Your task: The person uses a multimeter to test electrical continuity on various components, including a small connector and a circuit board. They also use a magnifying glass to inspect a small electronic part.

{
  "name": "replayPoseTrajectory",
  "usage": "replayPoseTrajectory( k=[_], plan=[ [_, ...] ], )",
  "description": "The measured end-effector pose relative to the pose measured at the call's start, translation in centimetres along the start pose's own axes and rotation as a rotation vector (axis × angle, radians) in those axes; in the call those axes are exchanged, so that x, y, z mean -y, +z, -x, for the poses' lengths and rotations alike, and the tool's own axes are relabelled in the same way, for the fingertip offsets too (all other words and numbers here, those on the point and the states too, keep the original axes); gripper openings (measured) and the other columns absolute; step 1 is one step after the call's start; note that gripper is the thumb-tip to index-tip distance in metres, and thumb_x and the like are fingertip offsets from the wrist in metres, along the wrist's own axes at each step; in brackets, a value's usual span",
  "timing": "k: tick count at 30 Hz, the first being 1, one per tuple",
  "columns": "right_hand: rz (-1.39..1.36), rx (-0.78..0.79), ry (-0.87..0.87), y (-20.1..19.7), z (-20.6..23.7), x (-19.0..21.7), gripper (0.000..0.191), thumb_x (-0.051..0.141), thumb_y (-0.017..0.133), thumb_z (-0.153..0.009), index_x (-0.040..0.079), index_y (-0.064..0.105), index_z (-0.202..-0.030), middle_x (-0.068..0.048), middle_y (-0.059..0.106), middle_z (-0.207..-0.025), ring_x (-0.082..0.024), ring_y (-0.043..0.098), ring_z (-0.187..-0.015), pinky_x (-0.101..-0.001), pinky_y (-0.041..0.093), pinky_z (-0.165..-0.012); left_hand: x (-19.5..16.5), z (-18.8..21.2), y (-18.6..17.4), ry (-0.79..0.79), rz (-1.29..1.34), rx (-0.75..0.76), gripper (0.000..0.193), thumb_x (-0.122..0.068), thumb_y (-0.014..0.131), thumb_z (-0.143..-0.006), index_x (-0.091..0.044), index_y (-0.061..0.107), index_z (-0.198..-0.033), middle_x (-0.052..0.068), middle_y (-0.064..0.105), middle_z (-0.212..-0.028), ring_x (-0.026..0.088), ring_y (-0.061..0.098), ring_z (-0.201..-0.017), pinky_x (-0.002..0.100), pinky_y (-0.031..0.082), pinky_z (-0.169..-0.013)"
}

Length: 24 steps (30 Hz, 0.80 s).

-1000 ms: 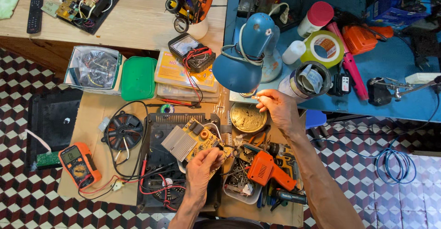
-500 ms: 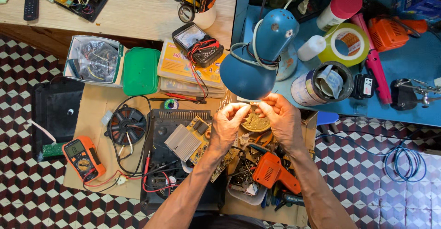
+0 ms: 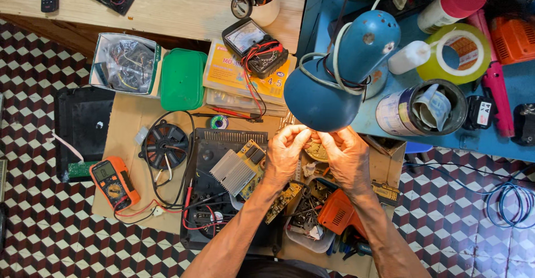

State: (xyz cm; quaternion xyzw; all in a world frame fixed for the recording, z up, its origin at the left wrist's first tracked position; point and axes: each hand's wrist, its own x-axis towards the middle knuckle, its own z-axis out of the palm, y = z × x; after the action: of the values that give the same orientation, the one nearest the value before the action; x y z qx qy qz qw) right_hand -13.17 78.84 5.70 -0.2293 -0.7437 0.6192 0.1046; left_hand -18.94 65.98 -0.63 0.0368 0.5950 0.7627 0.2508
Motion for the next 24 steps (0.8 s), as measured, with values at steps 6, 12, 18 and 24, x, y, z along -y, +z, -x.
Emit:
replayPoseTrajectory(
  k=[6,12,18,24],
  plan=[
    [0.003,-0.006,0.023,0.7,0.0,-0.6,0.018,0.004,0.065,-0.099,0.0,0.07,-0.116,-0.006,0.078,-0.102,-0.011,0.074,-0.095,-0.0254,0.059,-0.087,0.0,0.3,-0.6,-0.01,0.007,-0.004,0.022,-0.018,0.067,-0.1,0.0,0.072,-0.111,0.004,0.077,-0.097,0.009,0.07,-0.085,0.025,0.058,-0.08],
    [-0.161,0.029,0.012,0.6,0.1,-1.1,0.02,0.001,0.063,-0.1,-0.003,0.068,-0.119,-0.008,0.076,-0.107,-0.012,0.073,-0.097,-0.0261,0.059,-0.09,-0.1,0.5,-0.6,-0.009,0.002,-0.015,0.022,-0.018,0.069,-0.1,0.0,0.073,-0.11,0.005,0.077,-0.095,0.009,0.069,-0.083,0.025,0.057,-0.079],
    [-0.168,0.026,0.019,0.4,0.4,-1.9,0.021,0.002,0.063,-0.1,-0.002,0.068,-0.119,-0.008,0.076,-0.106,-0.013,0.074,-0.097,-0.0264,0.06,-0.09,0.1,0.9,-0.7,-0.008,-0.014,0.003,0.022,-0.019,0.068,-0.1,-0.001,0.072,-0.111,0.003,0.077,-0.096,0.009,0.069,-0.085,0.024,0.057,-0.08],
    [-0.091,-0.102,0.084,-3.7,-1.9,-5.5,0.018,0.003,0.062,-0.097,-0.005,0.069,-0.113,-0.01,0.075,-0.097,-0.015,0.074,-0.083,-0.0268,0.061,-0.075,0.5,0.3,0.2,-0.013,-0.074,0.001,0.021,-0.02,0.07,-0.098,-0.002,0.073,-0.108,0.002,0.074,-0.092,0.008,0.068,-0.081,0.024,0.057,-0.076]
  ],
)
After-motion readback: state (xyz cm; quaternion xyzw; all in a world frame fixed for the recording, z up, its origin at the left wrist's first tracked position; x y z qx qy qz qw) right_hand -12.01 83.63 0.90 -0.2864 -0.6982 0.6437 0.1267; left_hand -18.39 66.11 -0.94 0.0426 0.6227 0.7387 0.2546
